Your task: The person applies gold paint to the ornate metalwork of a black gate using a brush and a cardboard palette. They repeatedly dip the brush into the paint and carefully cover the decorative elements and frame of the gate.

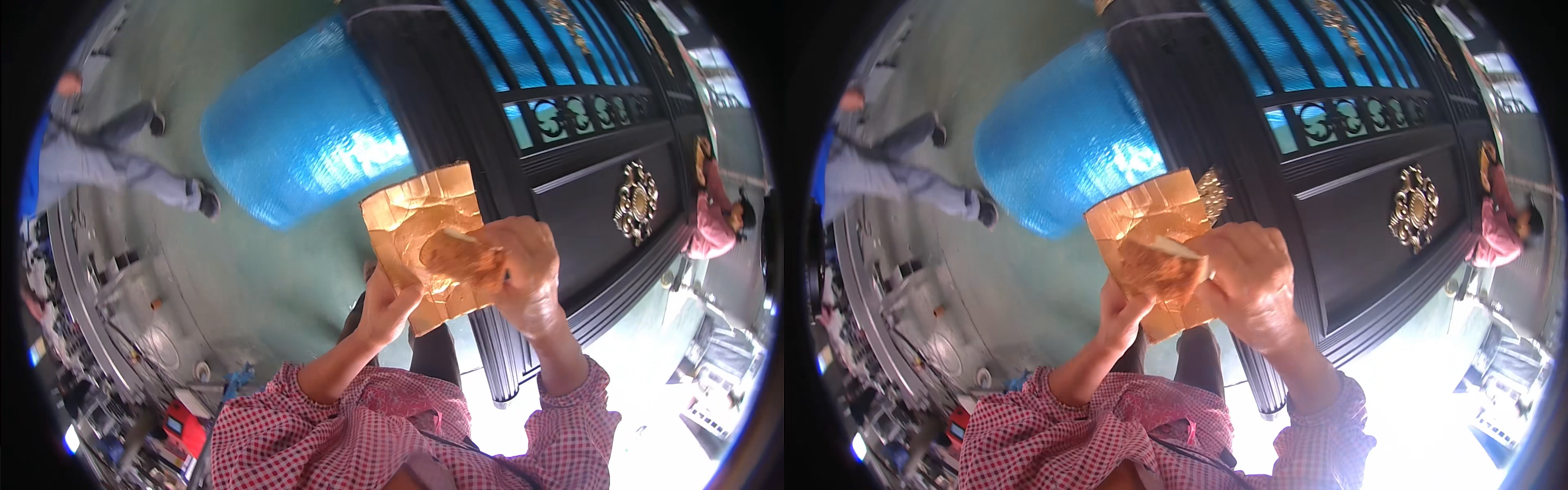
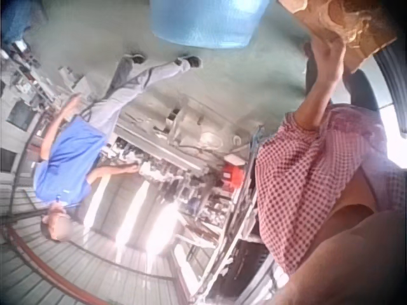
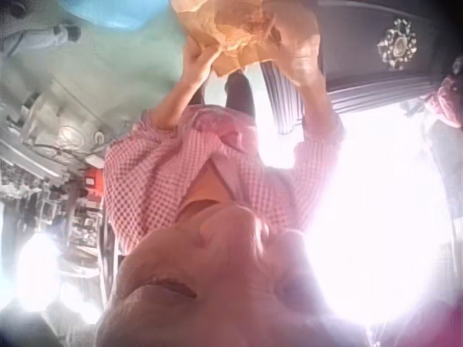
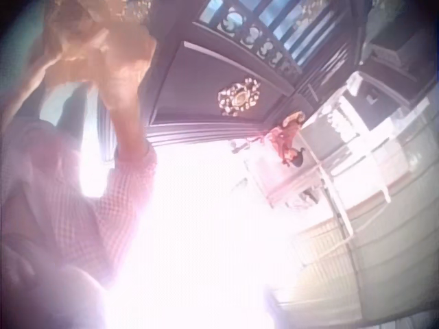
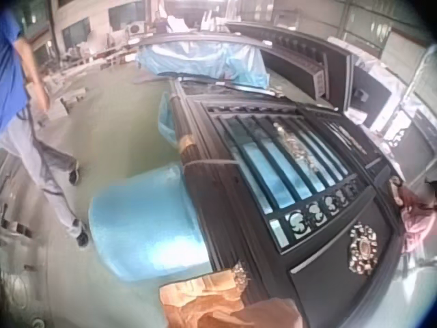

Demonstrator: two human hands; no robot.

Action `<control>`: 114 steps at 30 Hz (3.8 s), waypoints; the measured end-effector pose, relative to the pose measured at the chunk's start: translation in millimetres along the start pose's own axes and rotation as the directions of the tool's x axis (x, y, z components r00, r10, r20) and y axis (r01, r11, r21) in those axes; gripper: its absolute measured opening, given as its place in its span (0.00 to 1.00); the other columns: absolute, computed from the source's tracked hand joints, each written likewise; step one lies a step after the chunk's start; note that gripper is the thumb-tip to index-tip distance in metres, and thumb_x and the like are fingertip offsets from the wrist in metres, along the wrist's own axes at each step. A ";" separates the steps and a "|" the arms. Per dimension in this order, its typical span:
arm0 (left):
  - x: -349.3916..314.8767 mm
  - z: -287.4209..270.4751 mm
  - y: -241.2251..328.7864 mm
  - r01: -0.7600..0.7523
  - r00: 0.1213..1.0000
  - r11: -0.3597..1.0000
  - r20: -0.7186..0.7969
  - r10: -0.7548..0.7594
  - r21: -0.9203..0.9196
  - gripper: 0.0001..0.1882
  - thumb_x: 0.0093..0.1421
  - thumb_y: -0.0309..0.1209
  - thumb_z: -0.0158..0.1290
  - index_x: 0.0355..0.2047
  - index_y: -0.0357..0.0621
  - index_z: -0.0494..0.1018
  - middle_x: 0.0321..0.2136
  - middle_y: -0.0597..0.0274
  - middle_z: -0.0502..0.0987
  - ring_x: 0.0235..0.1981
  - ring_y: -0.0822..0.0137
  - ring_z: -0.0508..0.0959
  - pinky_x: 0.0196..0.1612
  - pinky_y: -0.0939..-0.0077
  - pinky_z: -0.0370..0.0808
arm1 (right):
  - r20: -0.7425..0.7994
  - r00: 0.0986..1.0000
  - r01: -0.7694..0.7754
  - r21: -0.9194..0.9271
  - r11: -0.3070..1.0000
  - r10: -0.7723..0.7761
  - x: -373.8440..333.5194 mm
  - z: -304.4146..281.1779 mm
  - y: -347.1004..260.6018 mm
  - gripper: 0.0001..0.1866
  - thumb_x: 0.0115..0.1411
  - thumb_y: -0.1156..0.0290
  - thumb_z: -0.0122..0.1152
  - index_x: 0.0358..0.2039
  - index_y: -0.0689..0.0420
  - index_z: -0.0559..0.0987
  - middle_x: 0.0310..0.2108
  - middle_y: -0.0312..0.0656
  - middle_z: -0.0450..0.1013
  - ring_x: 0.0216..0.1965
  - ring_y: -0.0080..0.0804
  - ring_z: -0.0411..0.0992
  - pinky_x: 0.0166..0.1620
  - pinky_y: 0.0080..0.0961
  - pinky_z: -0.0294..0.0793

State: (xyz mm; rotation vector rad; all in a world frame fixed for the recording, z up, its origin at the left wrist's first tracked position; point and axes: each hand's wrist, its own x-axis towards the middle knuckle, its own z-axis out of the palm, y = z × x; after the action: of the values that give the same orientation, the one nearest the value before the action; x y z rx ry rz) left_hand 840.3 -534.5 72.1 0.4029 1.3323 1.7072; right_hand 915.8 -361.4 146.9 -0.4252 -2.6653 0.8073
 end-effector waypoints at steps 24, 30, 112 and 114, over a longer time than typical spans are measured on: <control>122.0 179.0 24.5 0.043 0.952 0.912 0.259 -0.161 0.409 0.23 0.53 0.31 0.46 0.48 0.34 0.59 0.46 0.50 0.65 0.46 0.60 0.69 0.47 0.68 0.70 | -0.353 0.467 -0.012 0.914 0.404 0.811 -142.4 -95.8 20.3 0.24 0.50 0.59 0.61 0.43 0.61 0.71 0.39 0.48 0.69 0.43 0.44 0.68 0.46 0.36 0.68; 143.9 224.9 32.8 0.103 0.854 0.907 0.431 -0.291 0.408 0.25 0.50 0.31 0.44 0.48 0.36 0.60 0.45 0.52 0.64 0.45 0.61 0.69 0.47 0.68 0.69 | -0.418 0.357 0.072 0.904 0.421 0.835 -143.3 -92.8 -2.7 0.21 0.50 0.64 0.63 0.42 0.62 0.72 0.43 0.47 0.69 0.46 0.41 0.67 0.50 0.32 0.65; -43.4 332.8 -160.9 0.047 -0.112 0.663 0.664 -0.739 0.747 0.26 0.51 0.23 0.44 0.52 0.35 0.56 0.42 0.50 0.69 0.37 0.60 0.75 0.39 0.67 0.77 | 0.177 -0.955 -0.092 0.587 0.805 -0.238 -368.8 168.9 4.3 0.18 0.51 0.72 0.63 0.42 0.63 0.71 0.40 0.39 0.71 0.42 0.27 0.68 0.49 0.27 0.65; -45.6 331.2 -161.6 0.036 -0.121 0.671 0.670 -0.733 0.741 0.26 0.51 0.23 0.43 0.52 0.35 0.56 0.42 0.50 0.69 0.37 0.59 0.76 0.39 0.65 0.78 | 0.145 -0.963 -0.082 0.651 0.755 -0.229 -368.8 165.6 4.4 0.15 0.50 0.73 0.64 0.39 0.62 0.74 0.37 0.38 0.72 0.40 0.26 0.69 0.47 0.26 0.66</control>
State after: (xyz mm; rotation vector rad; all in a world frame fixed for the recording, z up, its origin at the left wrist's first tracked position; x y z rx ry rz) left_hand 1173.7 -371.6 60.6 1.0992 0.5346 0.0665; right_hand 1185.9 -573.7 -66.2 -1.2667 0.6101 -0.4213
